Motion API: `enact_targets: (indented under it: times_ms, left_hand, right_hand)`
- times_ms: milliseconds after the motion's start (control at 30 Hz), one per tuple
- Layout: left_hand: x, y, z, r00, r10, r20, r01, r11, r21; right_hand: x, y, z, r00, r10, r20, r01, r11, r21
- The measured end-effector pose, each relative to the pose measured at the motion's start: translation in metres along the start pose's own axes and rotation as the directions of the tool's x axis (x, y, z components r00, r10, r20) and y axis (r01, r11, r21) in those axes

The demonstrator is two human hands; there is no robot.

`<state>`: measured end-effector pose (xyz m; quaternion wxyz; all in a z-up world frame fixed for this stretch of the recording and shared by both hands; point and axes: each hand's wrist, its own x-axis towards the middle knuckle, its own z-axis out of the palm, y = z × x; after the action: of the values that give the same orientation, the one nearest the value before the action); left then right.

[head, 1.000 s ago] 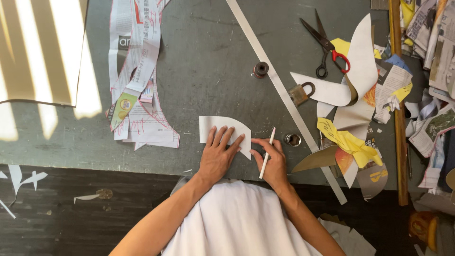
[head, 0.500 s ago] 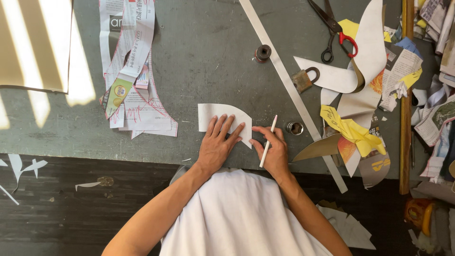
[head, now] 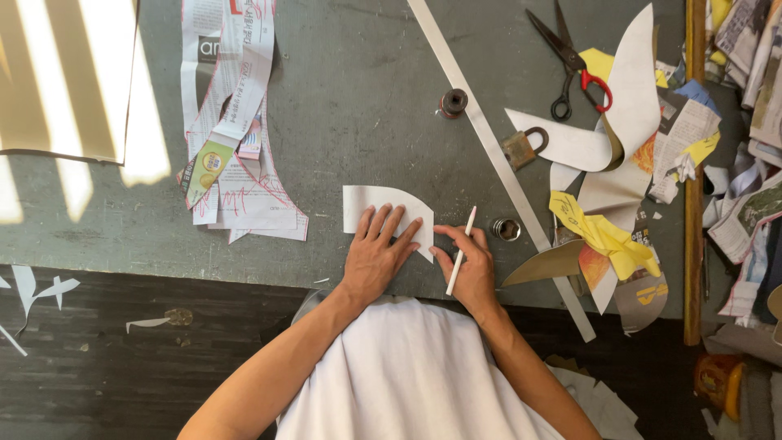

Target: The person uses a ruler and pencil to mark a straight line on a large sheet of brown paper, then cuts along the line with scissors. They continue cutting curved shapes from the paper and a smaller white sheet, handling newspaper scraps and arranging cut pieces on the table.

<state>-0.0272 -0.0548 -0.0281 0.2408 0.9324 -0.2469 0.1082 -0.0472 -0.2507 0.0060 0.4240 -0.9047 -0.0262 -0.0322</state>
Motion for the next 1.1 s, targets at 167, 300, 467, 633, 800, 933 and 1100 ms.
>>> enact_targets:
  times_ms: [167, 300, 467, 633, 800, 933, 1100]
  left_hand:
    - [0.008, 0.004, -0.007, 0.999, -0.029, 0.023, 0.030, 0.999, -0.030]
    - [0.008, 0.008, -0.013, 0.999, -0.036, 0.027, 0.037, 0.998, -0.044]
    - [0.009, 0.010, -0.012, 0.997, -0.051, 0.059, 0.054, 0.997, -0.054]
    - [0.005, 0.007, -0.005, 0.984, -0.063, 0.169, 0.055, 0.997, 0.050]
    - [0.001, 0.005, 0.001, 0.984, -0.078, 0.163, 0.073, 0.997, 0.040]
    - [0.005, 0.004, 0.005, 0.994, -0.087, 0.060, 0.088, 0.996, -0.006]
    - [-0.001, 0.003, 0.004, 0.991, -0.136, -0.005, 0.135, 0.988, -0.080]
  right_hand:
    - [0.007, -0.006, -0.007, 1.000, 0.024, 0.016, -0.025, 0.998, 0.053]
    - [0.045, -0.003, -0.027, 0.998, -0.033, -0.059, 0.031, 0.998, -0.045]
    - [0.149, 0.008, -0.025, 0.977, -0.172, -0.126, 0.159, 0.981, -0.107]
    - [0.202, 0.014, 0.003, 0.981, -0.182, -0.072, 0.167, 0.970, -0.179]
    - [0.211, 0.004, -0.003, 0.995, -0.098, 0.019, 0.100, 0.971, -0.216]
    - [0.172, -0.022, -0.021, 0.992, -0.014, 0.123, 0.027, 0.995, -0.099]
    - [0.085, -0.044, -0.012, 0.950, -0.080, 0.301, 0.092, 0.995, -0.027]
